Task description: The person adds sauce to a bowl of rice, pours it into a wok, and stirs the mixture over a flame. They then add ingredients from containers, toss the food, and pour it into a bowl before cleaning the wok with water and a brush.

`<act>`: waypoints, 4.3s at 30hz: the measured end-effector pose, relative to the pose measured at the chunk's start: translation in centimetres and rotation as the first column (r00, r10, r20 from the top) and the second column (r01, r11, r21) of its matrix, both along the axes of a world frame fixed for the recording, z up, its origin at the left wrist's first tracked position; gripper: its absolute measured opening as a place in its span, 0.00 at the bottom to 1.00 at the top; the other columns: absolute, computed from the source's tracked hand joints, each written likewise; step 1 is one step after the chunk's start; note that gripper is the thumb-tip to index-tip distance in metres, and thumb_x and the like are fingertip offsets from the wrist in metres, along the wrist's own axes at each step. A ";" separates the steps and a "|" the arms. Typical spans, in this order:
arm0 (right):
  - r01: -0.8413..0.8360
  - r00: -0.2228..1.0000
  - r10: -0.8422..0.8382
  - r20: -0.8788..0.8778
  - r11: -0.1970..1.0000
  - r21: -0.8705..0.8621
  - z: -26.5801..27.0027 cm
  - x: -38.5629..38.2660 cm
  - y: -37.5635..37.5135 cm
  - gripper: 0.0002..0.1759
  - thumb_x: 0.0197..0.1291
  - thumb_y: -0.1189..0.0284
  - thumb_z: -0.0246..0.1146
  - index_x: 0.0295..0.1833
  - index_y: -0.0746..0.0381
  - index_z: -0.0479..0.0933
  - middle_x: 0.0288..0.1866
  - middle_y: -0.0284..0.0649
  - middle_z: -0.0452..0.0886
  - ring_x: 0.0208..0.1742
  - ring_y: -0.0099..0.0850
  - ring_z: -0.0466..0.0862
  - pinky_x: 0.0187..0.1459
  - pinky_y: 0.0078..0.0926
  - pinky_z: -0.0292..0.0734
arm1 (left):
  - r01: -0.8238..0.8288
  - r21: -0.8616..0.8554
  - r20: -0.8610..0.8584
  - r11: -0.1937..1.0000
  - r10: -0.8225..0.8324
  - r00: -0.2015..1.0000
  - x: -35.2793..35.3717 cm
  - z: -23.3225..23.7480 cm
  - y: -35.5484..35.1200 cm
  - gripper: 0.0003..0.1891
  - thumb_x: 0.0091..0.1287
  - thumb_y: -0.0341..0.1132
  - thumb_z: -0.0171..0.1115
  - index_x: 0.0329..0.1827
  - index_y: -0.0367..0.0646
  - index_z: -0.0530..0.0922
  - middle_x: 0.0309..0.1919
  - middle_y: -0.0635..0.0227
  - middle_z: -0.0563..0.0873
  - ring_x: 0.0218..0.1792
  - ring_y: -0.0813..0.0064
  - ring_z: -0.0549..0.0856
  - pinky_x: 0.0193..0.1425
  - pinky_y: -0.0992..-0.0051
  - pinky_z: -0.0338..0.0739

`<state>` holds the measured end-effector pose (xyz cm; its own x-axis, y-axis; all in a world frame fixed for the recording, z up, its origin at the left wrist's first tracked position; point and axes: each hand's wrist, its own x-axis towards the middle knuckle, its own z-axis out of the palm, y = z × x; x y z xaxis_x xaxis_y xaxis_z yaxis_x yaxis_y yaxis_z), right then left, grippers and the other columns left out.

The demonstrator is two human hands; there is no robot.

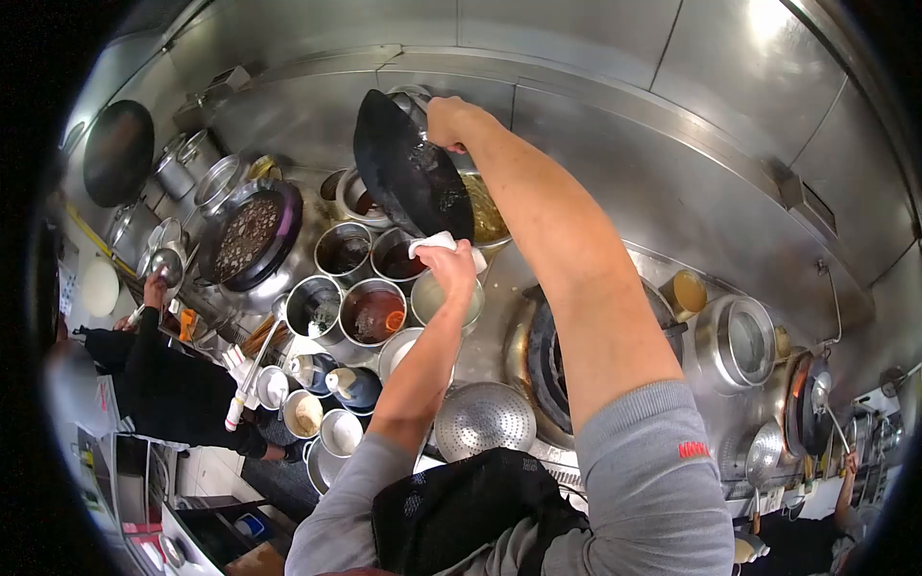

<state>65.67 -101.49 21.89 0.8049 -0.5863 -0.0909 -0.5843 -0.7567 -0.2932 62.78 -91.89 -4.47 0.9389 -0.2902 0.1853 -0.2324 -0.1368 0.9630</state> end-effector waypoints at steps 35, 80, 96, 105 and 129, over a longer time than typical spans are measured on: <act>0.215 0.620 -0.377 0.688 0.925 0.313 -0.5 -21.2 6.9 0.39 0.57 0.78 0.60 0.76 0.64 0.58 0.27 0.43 0.78 0.17 0.27 0.73 0.14 0.28 0.63 | -0.031 0.318 0.690 0.948 -0.208 0.693 4.6 -0.2 1.7 0.44 0.56 0.38 0.73 0.64 0.18 0.54 0.60 0.30 0.67 0.59 0.35 0.74 0.61 0.55 0.74; 0.074 0.580 -0.777 0.244 0.348 0.934 -24.5 -18.3 13.5 0.42 0.65 0.75 0.59 0.80 0.61 0.46 0.27 0.36 0.73 0.20 0.25 0.73 0.20 0.27 0.71 | 0.646 -0.665 -0.631 0.375 -0.745 -0.216 -27.5 -13.3 22.4 0.08 0.68 0.35 0.62 0.43 0.41 0.79 0.29 0.73 0.81 0.25 0.83 0.79 0.26 0.78 0.72; -0.405 0.348 -0.902 0.257 0.103 0.909 -19.8 -21.4 14.0 0.40 0.67 0.74 0.59 0.78 0.54 0.46 0.29 0.38 0.73 0.20 0.25 0.73 0.19 0.25 0.68 | 0.654 -0.651 -0.585 0.385 -0.804 -0.109 -28.1 -11.0 22.9 0.09 0.65 0.36 0.67 0.39 0.39 0.81 0.27 0.72 0.82 0.21 0.84 0.77 0.21 0.78 0.68; -0.407 0.366 -0.878 0.307 0.145 0.902 -21.9 -26.4 13.7 0.38 0.66 0.74 0.59 0.77 0.53 0.49 0.29 0.38 0.73 0.20 0.25 0.73 0.19 0.25 0.68 | 0.785 -0.360 -0.672 0.505 -0.723 0.157 -33.0 -16.6 22.6 0.08 0.66 0.33 0.59 0.42 0.37 0.80 0.32 0.66 0.83 0.31 0.79 0.80 0.31 0.73 0.74; 0.400 0.702 -0.691 0.169 0.579 0.710 -24.0 -72.5 29.3 0.35 0.66 0.74 0.55 0.78 0.63 0.54 0.22 0.34 0.71 0.15 0.22 0.71 0.16 0.25 0.68 | 0.394 0.197 -0.456 0.898 -0.271 0.847 -29.5 -17.4 46.8 0.33 0.57 0.28 0.70 0.64 0.35 0.63 0.52 0.56 0.79 0.50 0.61 0.83 0.51 0.62 0.82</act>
